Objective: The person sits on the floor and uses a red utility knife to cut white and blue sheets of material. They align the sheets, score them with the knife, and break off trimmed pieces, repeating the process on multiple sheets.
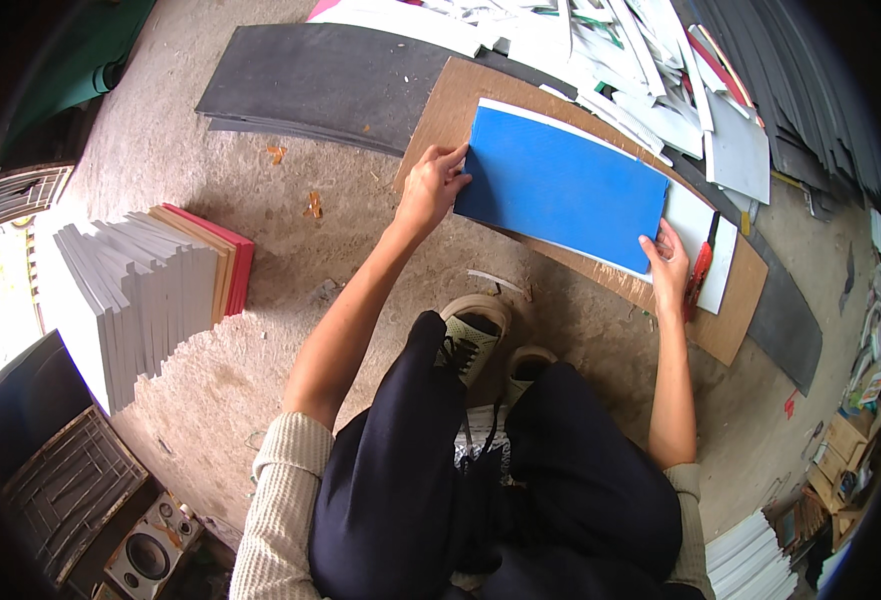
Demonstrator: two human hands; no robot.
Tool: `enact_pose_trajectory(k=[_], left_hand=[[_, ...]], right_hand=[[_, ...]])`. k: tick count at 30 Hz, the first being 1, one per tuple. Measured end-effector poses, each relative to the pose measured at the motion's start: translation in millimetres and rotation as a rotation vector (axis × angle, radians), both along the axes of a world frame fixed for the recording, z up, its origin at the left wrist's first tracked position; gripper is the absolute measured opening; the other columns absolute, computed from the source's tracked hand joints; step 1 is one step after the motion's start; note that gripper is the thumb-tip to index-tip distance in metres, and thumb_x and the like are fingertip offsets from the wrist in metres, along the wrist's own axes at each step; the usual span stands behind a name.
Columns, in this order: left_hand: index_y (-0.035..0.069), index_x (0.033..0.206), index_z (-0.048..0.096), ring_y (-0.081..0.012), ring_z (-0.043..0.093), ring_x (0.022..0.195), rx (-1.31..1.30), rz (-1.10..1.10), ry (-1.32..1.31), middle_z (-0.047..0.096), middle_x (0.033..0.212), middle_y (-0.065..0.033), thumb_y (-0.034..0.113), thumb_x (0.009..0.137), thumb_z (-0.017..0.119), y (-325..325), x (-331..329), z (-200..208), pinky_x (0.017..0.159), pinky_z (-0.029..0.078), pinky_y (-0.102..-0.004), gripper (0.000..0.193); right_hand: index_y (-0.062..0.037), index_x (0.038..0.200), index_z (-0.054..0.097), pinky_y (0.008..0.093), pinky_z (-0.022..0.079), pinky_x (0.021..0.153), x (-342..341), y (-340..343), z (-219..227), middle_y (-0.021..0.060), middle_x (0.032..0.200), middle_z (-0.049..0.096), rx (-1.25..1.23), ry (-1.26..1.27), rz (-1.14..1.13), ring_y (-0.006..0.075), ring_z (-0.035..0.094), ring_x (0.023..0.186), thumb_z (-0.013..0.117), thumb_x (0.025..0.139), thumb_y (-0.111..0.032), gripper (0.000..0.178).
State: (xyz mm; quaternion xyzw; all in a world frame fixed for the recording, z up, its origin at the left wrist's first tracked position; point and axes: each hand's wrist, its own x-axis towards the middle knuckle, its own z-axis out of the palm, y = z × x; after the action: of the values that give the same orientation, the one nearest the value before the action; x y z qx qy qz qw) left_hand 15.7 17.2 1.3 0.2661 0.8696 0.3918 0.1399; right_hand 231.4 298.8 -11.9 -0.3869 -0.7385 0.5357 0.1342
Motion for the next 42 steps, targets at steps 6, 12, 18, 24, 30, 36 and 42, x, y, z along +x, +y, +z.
enact_pose_trajectory(k=[6,12,18,24,30,36,42], left_hand=[[0.010,0.116,0.054,-0.0203,0.060,0.081,-0.009,0.011,-0.009,0.055,0.103,-0.0116,0.009,0.077,0.061,-3.7,-1.0,-1.7,0.074,0.051,-0.0295,0.040],[0.010,0.114,0.055,-0.0199,0.061,0.083,0.105,0.111,-0.086,0.058,0.105,-0.0123,0.006,0.074,0.063,1.2,10.9,2.9,0.070,0.052,-0.0287,0.041],[0.015,0.117,0.054,-0.0229,0.057,0.093,0.042,-0.148,0.186,0.053,0.116,-0.0124,0.013,0.069,0.068,-14.6,7.8,-7.4,0.080,0.049,-0.0336,0.050],[0.013,0.120,0.050,-0.0271,0.052,0.089,-0.015,-0.243,0.327,0.047,0.123,-0.0125,0.015,0.051,0.078,-15.4,19.8,-6.3,0.083,0.047,-0.0360,0.075],[0.012,0.119,0.052,-0.0263,0.052,0.083,-0.027,-0.246,0.350,0.049,0.121,-0.0128,0.013,0.051,0.077,-15.4,22.2,-7.1,0.079,0.048,-0.0348,0.072],[0.010,0.118,0.052,-0.0255,0.052,0.082,-0.050,-0.254,0.371,0.051,0.118,-0.0131,0.011,0.052,0.077,-12.6,24.9,-4.8,0.076,0.049,-0.0334,0.071],[0.010,0.119,0.051,-0.0195,0.052,0.080,-0.074,-0.264,0.425,0.053,0.118,-0.0105,0.009,0.052,0.078,-10.8,23.8,-6.6,0.075,0.050,-0.0303,0.072]], right_hand=[[0.0028,0.119,0.045,0.0254,0.045,0.074,-1.4,-2.5,-0.1,0.0133,0.103,0.057,-0.031,0.020,0.001,0.0141,0.056,0.085,0.067,0.075,-0.008,0.051],[0.0012,0.119,0.046,0.0256,0.046,0.072,-0.4,1.6,-3.0,0.0126,0.099,0.057,-0.003,-0.019,0.026,0.0146,0.056,0.083,0.067,0.074,-0.009,0.051],[-0.0015,0.117,0.048,0.0249,0.047,0.068,0.4,7.5,-6.0,0.0117,0.096,0.057,0.004,-0.022,0.034,0.0147,0.058,0.080,0.070,0.071,-0.012,0.052],[-0.0029,0.117,0.050,0.0247,0.046,0.070,1.8,10.9,-4.5,0.0110,0.095,0.057,-0.053,-0.018,0.027,0.0140,0.057,0.081,0.068,0.072,-0.010,0.049],[-0.0021,0.116,0.051,0.0249,0.045,0.071,2.7,15.3,3.8,0.0099,0.091,0.056,-0.212,-0.024,0.003,0.0140,0.056,0.081,0.068,0.071,-0.007,0.048],[0.0001,0.114,0.050,0.0255,0.046,0.071,3.8,17.5,5.4,0.0107,0.090,0.056,-0.224,-0.011,0.011,0.0147,0.056,0.080,0.069,0.070,-0.005,0.048],[0.0014,0.109,0.051,0.0256,0.047,0.069,4.3,20.2,4.0,0.0105,0.086,0.057,-0.165,-0.027,0.045,0.0142,0.056,0.076,0.071,0.068,-0.006,0.046]])
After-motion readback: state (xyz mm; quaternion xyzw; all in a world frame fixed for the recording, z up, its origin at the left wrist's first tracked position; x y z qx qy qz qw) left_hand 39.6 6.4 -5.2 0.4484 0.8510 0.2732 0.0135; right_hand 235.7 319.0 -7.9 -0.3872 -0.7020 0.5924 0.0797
